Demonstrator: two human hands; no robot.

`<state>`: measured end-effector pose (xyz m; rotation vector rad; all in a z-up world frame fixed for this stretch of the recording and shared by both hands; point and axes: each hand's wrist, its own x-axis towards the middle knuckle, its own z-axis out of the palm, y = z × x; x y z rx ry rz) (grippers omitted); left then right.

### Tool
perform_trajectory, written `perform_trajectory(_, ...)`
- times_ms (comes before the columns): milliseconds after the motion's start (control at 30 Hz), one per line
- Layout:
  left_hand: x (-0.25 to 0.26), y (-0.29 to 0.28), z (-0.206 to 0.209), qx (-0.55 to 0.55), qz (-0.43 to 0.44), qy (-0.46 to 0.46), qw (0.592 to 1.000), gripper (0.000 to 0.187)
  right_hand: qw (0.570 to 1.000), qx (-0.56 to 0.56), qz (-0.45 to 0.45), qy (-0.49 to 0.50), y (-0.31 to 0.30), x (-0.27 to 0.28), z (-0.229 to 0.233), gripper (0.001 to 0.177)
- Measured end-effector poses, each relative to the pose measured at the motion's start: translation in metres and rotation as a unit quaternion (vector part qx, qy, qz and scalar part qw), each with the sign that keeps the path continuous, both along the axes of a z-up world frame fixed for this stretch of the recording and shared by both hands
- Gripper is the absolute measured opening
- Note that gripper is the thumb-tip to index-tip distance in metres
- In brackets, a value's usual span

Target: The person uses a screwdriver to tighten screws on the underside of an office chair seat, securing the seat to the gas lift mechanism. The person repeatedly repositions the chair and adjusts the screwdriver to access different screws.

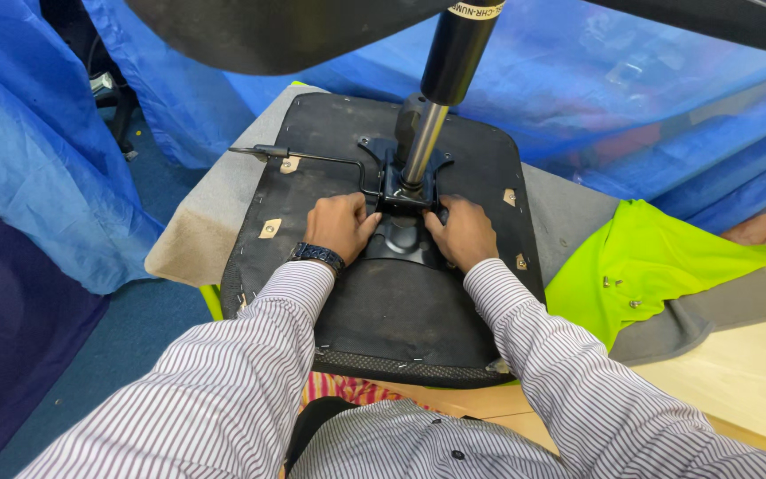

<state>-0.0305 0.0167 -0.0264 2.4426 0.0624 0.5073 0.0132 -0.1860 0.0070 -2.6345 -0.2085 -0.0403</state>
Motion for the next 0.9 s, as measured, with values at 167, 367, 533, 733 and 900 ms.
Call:
perform_trajectory(167, 0.002, -0.003, -0.004, 0.002, 0.007, -0.019, 1.000, 0.035, 1.000, -0.001, -0.007, -0.027, -0.001, -0.002, -0.001, 0.048)
perform_trajectory(367, 0.001, -0.001, 0.000, 0.021, 0.007, 0.009, 1.000, 0.035, 1.000, 0.018, -0.021, -0.014, -0.004, -0.001, -0.003, 0.047)
perform_trajectory(533, -0.002, -0.003, 0.010, 0.022, 0.006, 0.029, 0.999, 0.035, 0.999, 0.037, -0.014, -0.005, -0.007, 0.000, 0.002, 0.046)
perform_trajectory(733, -0.003, -0.004, 0.011, 0.014, 0.015, 0.050, 0.999, 0.034, 0.999, 0.051, -0.010, 0.002, -0.011, -0.002, 0.000, 0.043)
perform_trajectory(900, -0.002, -0.005, 0.011, 0.008, 0.023, 0.024, 0.999, 0.030, 0.999, 0.026, -0.015, 0.015, -0.011, -0.002, 0.001, 0.042)
